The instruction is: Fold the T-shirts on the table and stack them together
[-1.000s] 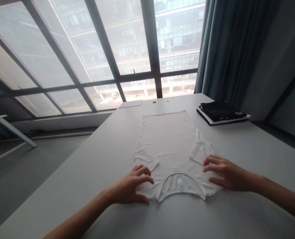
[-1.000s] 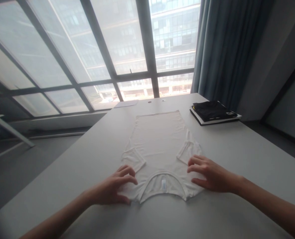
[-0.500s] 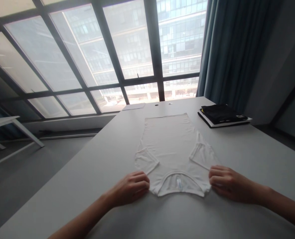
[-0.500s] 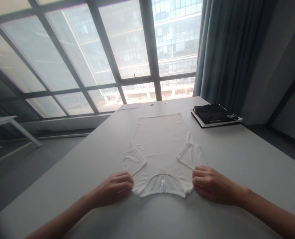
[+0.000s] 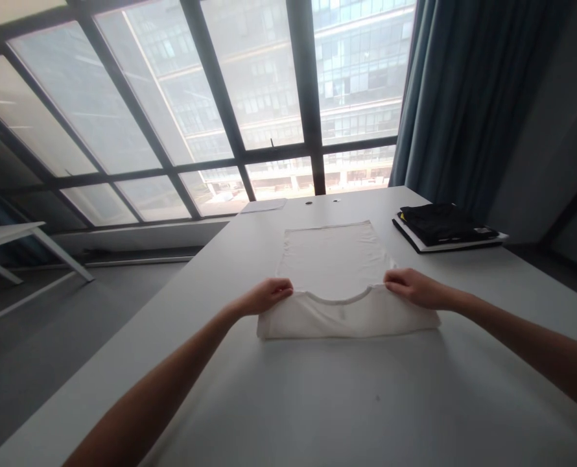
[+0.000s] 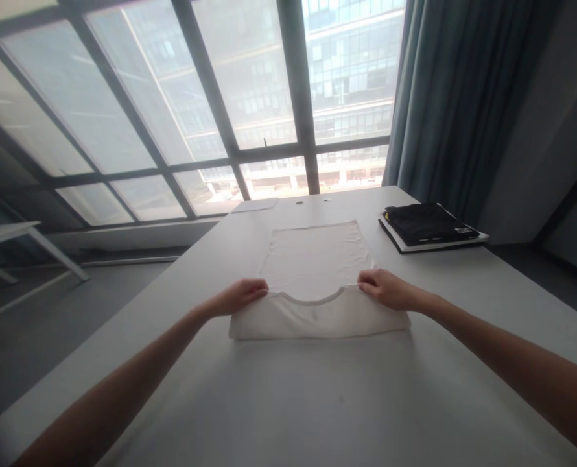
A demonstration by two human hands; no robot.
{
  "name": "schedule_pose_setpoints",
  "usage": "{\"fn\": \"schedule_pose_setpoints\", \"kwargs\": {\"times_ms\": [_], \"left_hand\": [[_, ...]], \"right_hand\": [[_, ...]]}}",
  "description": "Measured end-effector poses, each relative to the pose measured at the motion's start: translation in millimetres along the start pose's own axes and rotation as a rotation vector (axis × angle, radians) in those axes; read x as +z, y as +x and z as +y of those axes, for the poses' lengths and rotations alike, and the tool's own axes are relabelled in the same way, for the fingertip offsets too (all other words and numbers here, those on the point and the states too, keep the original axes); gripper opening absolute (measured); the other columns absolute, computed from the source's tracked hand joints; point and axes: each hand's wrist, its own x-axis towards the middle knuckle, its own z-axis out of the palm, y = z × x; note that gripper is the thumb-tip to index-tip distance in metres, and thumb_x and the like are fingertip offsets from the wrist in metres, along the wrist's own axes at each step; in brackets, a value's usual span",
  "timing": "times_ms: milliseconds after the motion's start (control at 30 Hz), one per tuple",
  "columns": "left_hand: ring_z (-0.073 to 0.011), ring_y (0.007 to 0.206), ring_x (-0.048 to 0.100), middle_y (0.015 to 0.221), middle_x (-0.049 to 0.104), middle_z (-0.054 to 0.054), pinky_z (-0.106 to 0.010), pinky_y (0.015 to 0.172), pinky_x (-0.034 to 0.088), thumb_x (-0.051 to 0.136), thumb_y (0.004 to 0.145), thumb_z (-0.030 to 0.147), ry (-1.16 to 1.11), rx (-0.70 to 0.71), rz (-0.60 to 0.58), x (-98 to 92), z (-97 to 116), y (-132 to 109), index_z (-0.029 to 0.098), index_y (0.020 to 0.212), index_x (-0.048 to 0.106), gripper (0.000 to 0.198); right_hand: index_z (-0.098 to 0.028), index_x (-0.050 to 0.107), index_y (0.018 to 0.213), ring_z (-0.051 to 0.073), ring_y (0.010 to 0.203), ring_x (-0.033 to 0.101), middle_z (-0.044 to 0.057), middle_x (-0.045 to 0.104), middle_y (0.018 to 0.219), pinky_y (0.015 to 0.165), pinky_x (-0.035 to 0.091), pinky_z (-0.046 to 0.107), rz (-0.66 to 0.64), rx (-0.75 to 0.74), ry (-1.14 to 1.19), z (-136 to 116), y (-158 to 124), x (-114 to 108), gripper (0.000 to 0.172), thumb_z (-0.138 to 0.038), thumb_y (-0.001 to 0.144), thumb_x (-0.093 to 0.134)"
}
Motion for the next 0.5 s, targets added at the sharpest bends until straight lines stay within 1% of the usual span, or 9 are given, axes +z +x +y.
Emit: {"fn": "schedule_pose_setpoints", "kwargs": {"times_ms": [100, 167, 267, 333, 367, 433, 500], "left_hand": [[-0.0179, 0.071, 0.057, 0.075, 0.067, -0.002, -0.027, 0.068, 0.044, 0.054, 0.090, 0.053, 0.029, -0.040, -0.032, 4.0, -13.7, 17.2, 0.017, 0.080, 0.066, 0.039], [-0.0185, 0.071, 0.059, 0.077, 0.069, -0.003, -0.028, 0.067, 0.045, 0.055, 0.090, 0.052, 0.032, -0.055, -0.022, 6.1, -21.1, 17.1, 0.018, 0.084, 0.069, 0.037], [-0.0199, 0.078, 0.063, 0.088, 0.072, -0.005, -0.029, 0.072, 0.048, 0.050, 0.093, 0.051, 0.025, -0.077, 0.089, 3.6, -30.5, 3.1, 0.019, 0.096, 0.069, 0.037], [-0.0202, 0.080, 0.064, 0.090, 0.072, -0.005, -0.029, 0.074, 0.048, 0.049, 0.094, 0.051, 0.051, -0.130, 0.163, 0.2, -35.6, -10.4, 0.020, 0.095, 0.069, 0.037], [-0.0202, 0.079, 0.064, 0.089, 0.072, -0.005, -0.029, 0.073, 0.048, 0.049, 0.094, 0.052, 0.067, -0.165, 0.180, -1.1, -37.5, -17.0, 0.020, 0.093, 0.069, 0.038], [-0.0200, 0.075, 0.063, 0.083, 0.071, -0.004, -0.028, 0.070, 0.047, 0.050, 0.093, 0.054, 0.078, -0.230, 0.172, -1.5, -39.8, -27.9, 0.020, 0.087, 0.069, 0.040], [-0.0196, 0.072, 0.061, 0.079, 0.070, -0.003, -0.027, 0.067, 0.045, 0.051, 0.091, 0.058, 0.062, -0.269, 0.137, 0.8, -40.4, -34.3, 0.019, 0.083, 0.070, 0.044]], "right_hand": [[-0.019, 0.061, 0.074, 0.018, 0.067, 0.055, 0.002, 0.063, 0.070, 0.063, 0.038, 0.028, -0.030, 0.068, -0.093, 16.4, 21.4, 7.5, 0.024, -0.034, 0.089, 0.048], [-0.019, 0.064, 0.076, 0.018, 0.066, 0.057, 0.003, 0.066, 0.070, 0.062, 0.037, 0.028, -0.026, 0.117, -0.162, 22.3, 23.8, 12.0, 0.023, -0.033, 0.088, 0.049], [-0.021, 0.068, 0.083, 0.018, 0.066, 0.059, 0.004, 0.070, 0.077, 0.061, 0.036, 0.028, 0.043, 0.162, -0.240, 25.6, 13.8, 10.8, 0.025, -0.037, 0.090, 0.050], [-0.022, 0.068, 0.084, 0.019, 0.066, 0.060, 0.005, 0.072, 0.079, 0.061, 0.037, 0.028, 0.099, 0.189, -0.266, 29.3, 3.1, 4.9, 0.027, -0.041, 0.091, 0.051], [-0.022, 0.068, 0.083, 0.019, 0.066, 0.060, 0.005, 0.072, 0.079, 0.061, 0.037, 0.029, 0.114, 0.205, -0.268, 32.5, -2.3, 1.5, 0.029, -0.043, 0.091, 0.051], [-0.022, 0.069, 0.080, 0.019, 0.065, 0.061, 0.005, 0.072, 0.076, 0.060, 0.039, 0.029, 0.114, 0.242, -0.240, 41.5, -11.5, -4.1, 0.033, -0.048, 0.091, 0.052], [-0.021, 0.069, 0.076, 0.020, 0.064, 0.061, 0.004, 0.071, 0.073, 0.059, 0.039, 0.029, 0.081, 0.272, -0.192, 51.4, -17.9, -6.5, 0.038, -0.053, 0.090, 0.052]]}}
